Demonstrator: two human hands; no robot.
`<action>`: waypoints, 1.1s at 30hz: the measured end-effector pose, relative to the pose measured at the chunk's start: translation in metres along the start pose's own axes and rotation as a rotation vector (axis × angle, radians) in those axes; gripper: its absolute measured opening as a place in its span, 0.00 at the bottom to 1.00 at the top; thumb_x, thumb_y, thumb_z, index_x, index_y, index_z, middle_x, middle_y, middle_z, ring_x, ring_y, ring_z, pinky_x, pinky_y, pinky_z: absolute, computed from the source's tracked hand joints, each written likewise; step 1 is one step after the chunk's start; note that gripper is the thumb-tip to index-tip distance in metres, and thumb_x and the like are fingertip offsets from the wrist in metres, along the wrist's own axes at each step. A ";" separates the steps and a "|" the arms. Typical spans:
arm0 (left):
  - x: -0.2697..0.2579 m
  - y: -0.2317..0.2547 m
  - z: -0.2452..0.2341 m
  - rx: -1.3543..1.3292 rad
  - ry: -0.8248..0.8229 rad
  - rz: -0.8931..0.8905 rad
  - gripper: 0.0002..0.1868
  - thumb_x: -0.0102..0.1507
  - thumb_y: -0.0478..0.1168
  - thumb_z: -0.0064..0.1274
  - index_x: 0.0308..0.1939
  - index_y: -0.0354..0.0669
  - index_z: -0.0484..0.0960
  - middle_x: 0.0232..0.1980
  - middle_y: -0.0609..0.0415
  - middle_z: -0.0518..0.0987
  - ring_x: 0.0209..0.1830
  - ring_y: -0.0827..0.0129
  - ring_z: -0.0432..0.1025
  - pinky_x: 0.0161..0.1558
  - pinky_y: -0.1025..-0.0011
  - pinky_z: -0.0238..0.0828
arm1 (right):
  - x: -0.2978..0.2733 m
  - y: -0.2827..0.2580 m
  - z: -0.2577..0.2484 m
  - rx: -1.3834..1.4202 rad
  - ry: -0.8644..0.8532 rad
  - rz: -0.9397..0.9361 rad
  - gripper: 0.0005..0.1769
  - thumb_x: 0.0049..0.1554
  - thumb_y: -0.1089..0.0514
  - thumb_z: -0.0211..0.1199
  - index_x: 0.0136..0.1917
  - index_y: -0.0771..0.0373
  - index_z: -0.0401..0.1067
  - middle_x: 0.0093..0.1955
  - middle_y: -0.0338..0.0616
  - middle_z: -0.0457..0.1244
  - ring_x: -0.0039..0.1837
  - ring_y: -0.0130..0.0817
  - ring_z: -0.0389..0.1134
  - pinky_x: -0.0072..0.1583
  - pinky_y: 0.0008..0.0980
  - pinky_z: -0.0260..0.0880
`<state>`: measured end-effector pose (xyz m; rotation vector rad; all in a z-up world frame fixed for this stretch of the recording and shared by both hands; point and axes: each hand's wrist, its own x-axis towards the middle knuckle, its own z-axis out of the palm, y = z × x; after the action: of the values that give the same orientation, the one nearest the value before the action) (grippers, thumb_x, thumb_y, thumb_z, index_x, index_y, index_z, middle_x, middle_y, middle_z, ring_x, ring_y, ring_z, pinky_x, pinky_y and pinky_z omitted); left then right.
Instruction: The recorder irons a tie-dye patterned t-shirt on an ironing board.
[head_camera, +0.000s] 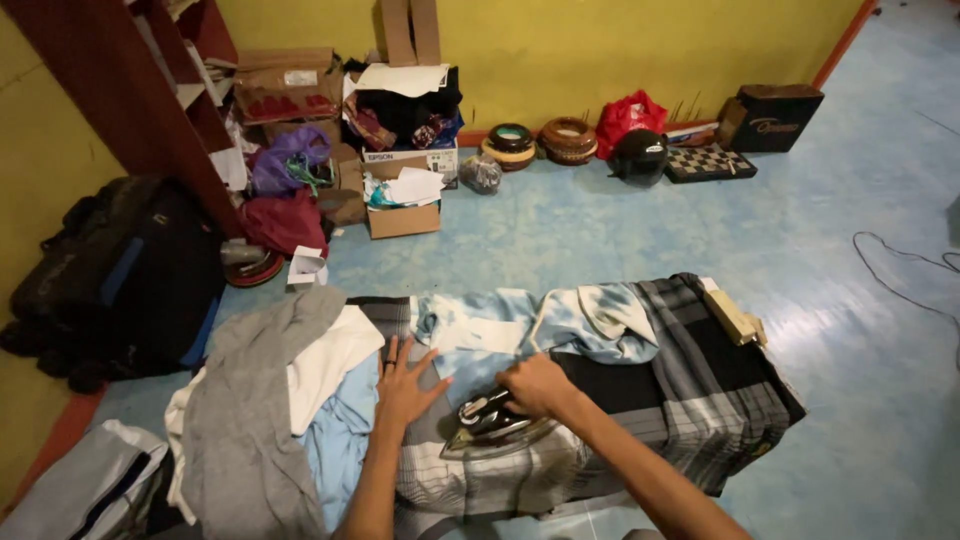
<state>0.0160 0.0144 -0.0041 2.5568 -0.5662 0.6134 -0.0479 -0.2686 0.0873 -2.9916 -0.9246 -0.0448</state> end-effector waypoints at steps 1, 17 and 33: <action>0.004 0.001 0.000 -0.001 0.002 0.004 0.35 0.54 0.73 0.57 0.61 0.67 0.83 0.76 0.48 0.62 0.81 0.48 0.47 0.75 0.41 0.39 | -0.002 0.007 0.000 -0.003 0.002 0.003 0.22 0.48 0.44 0.71 0.49 0.59 0.74 0.38 0.53 0.70 0.42 0.56 0.72 0.46 0.52 0.73; 0.010 0.005 -0.002 0.063 -0.046 0.005 0.35 0.55 0.73 0.54 0.62 0.69 0.80 0.75 0.48 0.64 0.80 0.47 0.48 0.76 0.43 0.38 | -0.006 0.018 0.004 -0.001 0.080 0.041 0.18 0.48 0.43 0.70 0.44 0.58 0.74 0.35 0.52 0.69 0.39 0.55 0.72 0.42 0.53 0.73; 0.003 0.005 -0.004 0.000 -0.002 0.007 0.34 0.54 0.71 0.57 0.61 0.67 0.82 0.75 0.48 0.64 0.80 0.46 0.49 0.75 0.42 0.38 | -0.006 0.020 0.004 0.017 0.038 0.043 0.18 0.48 0.46 0.70 0.45 0.60 0.74 0.38 0.51 0.69 0.42 0.54 0.72 0.45 0.52 0.72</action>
<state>0.0149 0.0113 0.0024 2.5575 -0.5756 0.6127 -0.0415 -0.2879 0.0831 -2.9830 -0.8522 -0.0926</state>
